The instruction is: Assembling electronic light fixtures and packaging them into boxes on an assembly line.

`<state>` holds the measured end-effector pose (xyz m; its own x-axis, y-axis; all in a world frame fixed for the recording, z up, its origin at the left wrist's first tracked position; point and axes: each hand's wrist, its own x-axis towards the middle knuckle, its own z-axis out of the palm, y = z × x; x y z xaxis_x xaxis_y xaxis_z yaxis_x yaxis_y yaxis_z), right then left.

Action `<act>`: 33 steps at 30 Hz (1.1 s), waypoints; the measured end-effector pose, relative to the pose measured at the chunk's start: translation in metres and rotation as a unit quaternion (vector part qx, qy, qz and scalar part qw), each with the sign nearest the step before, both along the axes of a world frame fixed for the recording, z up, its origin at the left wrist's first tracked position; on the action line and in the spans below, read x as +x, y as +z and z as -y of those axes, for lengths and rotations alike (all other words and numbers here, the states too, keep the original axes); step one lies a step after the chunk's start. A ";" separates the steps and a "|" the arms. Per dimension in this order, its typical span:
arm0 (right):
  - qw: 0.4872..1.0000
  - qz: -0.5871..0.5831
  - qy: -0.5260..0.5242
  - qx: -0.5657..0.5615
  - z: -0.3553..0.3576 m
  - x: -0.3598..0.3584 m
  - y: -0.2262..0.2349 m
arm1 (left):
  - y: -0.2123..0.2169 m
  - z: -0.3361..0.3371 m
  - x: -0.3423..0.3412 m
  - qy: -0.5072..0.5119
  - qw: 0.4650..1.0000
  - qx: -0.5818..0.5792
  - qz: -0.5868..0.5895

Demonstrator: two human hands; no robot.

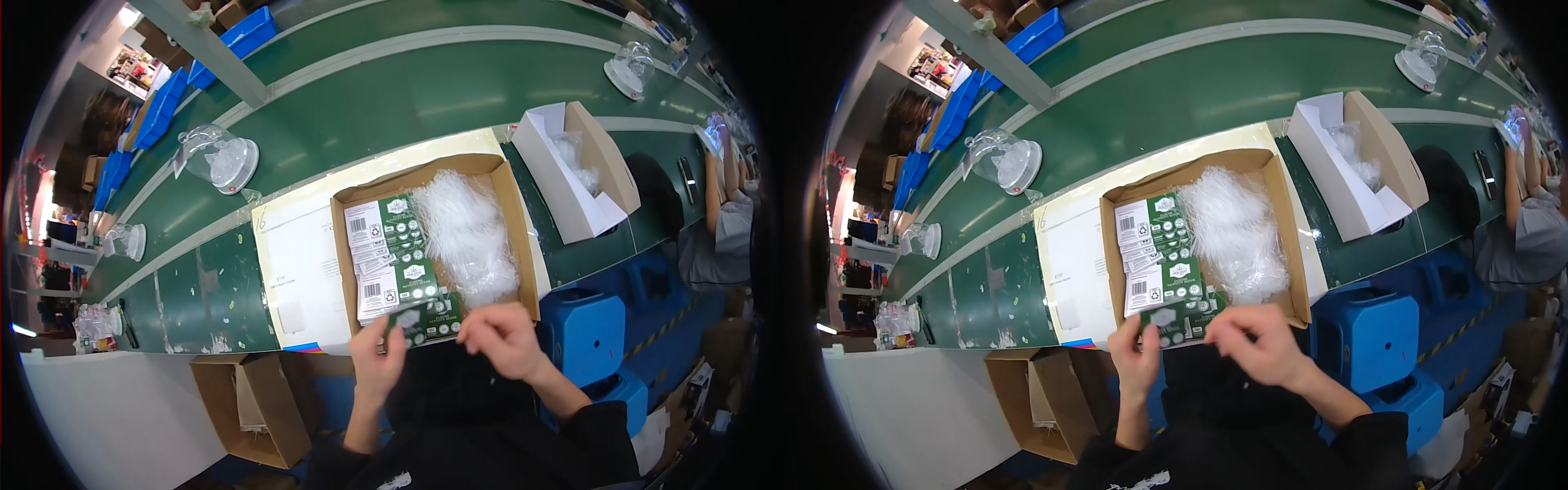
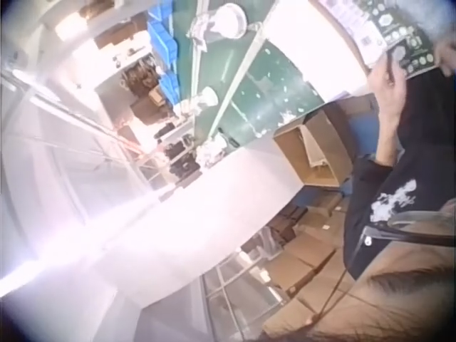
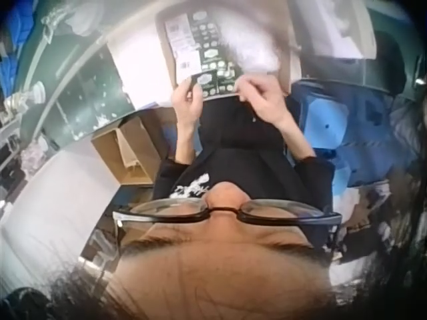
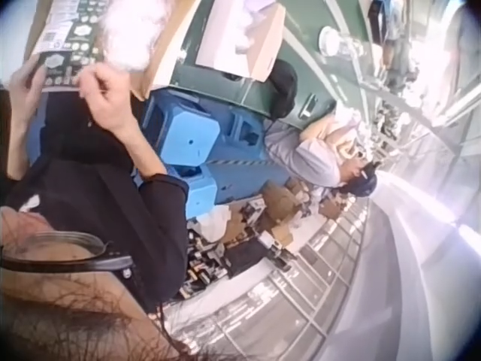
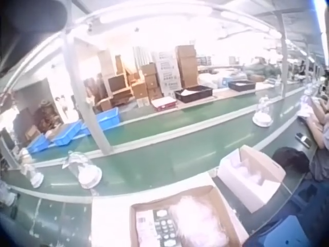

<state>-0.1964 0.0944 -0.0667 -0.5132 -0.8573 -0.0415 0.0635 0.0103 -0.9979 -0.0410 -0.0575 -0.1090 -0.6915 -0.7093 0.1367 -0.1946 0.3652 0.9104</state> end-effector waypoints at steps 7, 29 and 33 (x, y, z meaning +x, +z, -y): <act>0.971 0.186 0.140 0.056 -0.001 0.016 0.017 | 0.031 -0.025 -0.013 -0.161 0.983 -0.080 -0.022; 0.955 0.265 0.120 0.058 -0.007 0.010 0.009 | 0.038 -0.028 -0.017 -0.201 0.968 -0.150 0.005; 0.941 0.304 0.132 0.068 -0.008 0.009 -0.001 | 0.035 -0.031 -0.014 -0.189 0.968 -0.162 0.036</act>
<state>-0.1873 0.1022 -0.0673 -0.1298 -0.9167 -0.3779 0.5995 0.2310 -0.7663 -0.0552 -0.0265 -0.0744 -0.9090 -0.3327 0.2510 -0.0511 0.6867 0.7251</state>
